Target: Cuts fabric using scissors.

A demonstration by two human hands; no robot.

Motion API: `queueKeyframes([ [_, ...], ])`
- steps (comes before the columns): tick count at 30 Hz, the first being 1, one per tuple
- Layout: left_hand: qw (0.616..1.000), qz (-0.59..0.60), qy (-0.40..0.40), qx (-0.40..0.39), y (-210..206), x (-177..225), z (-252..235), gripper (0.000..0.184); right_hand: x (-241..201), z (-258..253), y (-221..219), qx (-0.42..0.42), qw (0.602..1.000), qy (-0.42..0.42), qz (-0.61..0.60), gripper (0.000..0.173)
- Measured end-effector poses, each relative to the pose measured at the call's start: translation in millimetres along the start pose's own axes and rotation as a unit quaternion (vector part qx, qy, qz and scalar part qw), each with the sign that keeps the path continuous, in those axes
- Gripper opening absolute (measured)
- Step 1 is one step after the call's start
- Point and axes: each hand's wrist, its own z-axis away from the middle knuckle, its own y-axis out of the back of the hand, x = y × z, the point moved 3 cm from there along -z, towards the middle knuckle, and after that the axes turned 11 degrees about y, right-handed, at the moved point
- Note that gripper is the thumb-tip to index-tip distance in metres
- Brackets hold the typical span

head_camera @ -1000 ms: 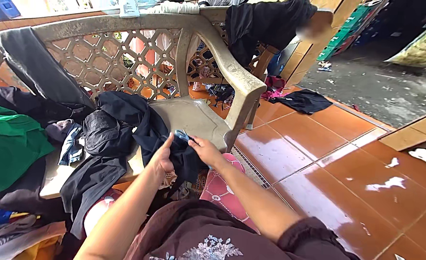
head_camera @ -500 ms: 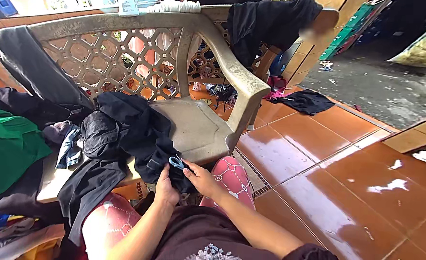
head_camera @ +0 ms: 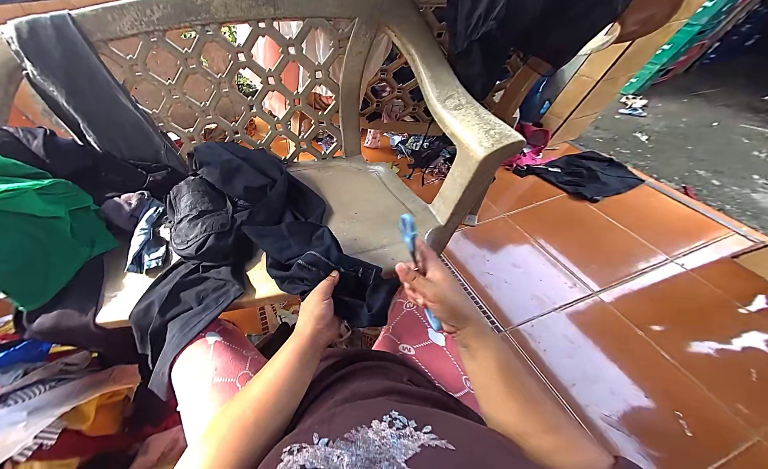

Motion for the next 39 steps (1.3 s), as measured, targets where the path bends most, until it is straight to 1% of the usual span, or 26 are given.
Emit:
queueKeyframes([
  [1, 1.000, -0.005, -0.006, 0.003, -0.4, 0.4, 0.4, 0.021, -7.2, -0.3, 1.2, 0.007, 0.998, 0.021, -0.052, 0.073],
  [2, 1.000, -0.010, -0.009, 0.003, -0.9, 0.1, 0.6, 0.020, -12.6, 0.0, 0.8, 0.001, 0.995, 0.035, -0.095, 0.066],
  [3, 1.000, -0.015, -0.012, 0.001, -1.3, -0.5, 0.8, 0.020, -15.4, 1.2, -2.0, -0.022, 0.992, 0.047, -0.115, 0.059],
  [4, 1.000, -0.019, -0.015, -0.003, -1.5, -1.2, 0.9, 0.021, -15.7, 3.3, -8.0, -0.051, 0.993, 0.065, -0.089, 0.069],
  [5, 1.000, -0.021, -0.020, -0.008, -1.7, -2.0, 0.7, 0.021, -13.7, 5.9, -16.4, -0.083, 0.992, 0.089, -0.024, 0.089],
  [6, 0.999, -0.022, -0.025, -0.013, -1.8, -2.9, 0.2, 0.022, -8.8, 8.2, -25.3, -0.104, 0.987, 0.106, 0.055, 0.096],
  [7, 0.999, -0.023, -0.033, -0.022, -1.9, -3.9, -0.2, 0.021, -2.1, 10.3, -33.4, -0.120, 0.977, 0.114, 0.136, 0.097],
  [9, 0.997, -0.021, -0.053, -0.043, -1.7, -5.7, -0.2, 0.022, 11.3, 12.9, -43.9, -0.136, 0.948, 0.115, 0.265, 0.090],
  [11, 0.998, -0.015, -0.051, -0.046, -3.3, -6.0, 4.0, 0.022, 19.5, 11.8, -46.9, -0.138, 0.924, 0.118, 0.337, 0.085],
  [13, 0.999, 0.003, -0.036, -0.036, -6.5, -6.2, 10.0, 0.022, 20.7, 10.0, -45.7, -0.135, 0.913, 0.109, 0.369, 0.081],
  [18, 0.998, 0.034, -0.018, -0.048, -13.4, -9.1, 16.2, 0.025, 22.5, 9.0, -43.5, -0.125, 0.899, 0.119, 0.402, 0.080],
  [22, 0.997, 0.058, -0.013, -0.040, -15.6, -11.1, 17.5, 0.024, 25.2, 8.7, -41.3, -0.114, 0.895, 0.113, 0.415, 0.078],
  [25, 0.996, 0.079, -0.012, -0.039, -16.9, -12.1, 16.9, 0.022, 28.5, 10.2, -42.0, -0.080, 0.885, 0.158, 0.430, 0.068],
  [28, 0.995, 0.092, 0.026, -0.042, -17.6, -11.3, 14.4, 0.021, 29.8, 12.0, -41.3, -0.061, 0.871, 0.196, 0.447, 0.062],
  [30, 0.994, 0.088, 0.047, -0.037, -17.5, -10.9, 13.7, 0.024, 30.8, 14.2, -41.6, -0.055, 0.858, 0.219, 0.462, 0.064],
  [31, 0.995, 0.083, 0.049, -0.031, -17.4, -10.3, 14.2, 0.024, 30.6, 15.4, -41.7, -0.057, 0.854, 0.219, 0.469, 0.068],
  [34, 0.997, 0.070, 0.043, -0.006, -17.0, -7.2, 15.3, 0.024, 27.9, 18.0, -40.8, -0.070, 0.854, 0.188, 0.481, 0.079],
  [36, 0.997, 0.070, 0.038, -0.002, -16.2, -5.8, 16.2, 0.023, 26.5, 19.2, -41.4, -0.069, 0.850, 0.194, 0.485, 0.078],
  [39, 0.996, 0.085, 0.037, -0.012, -14.2, -3.7, 14.6, 0.023, 26.0, 21.7, -43.5, -0.078, 0.846, 0.225, 0.478, 0.068],
])
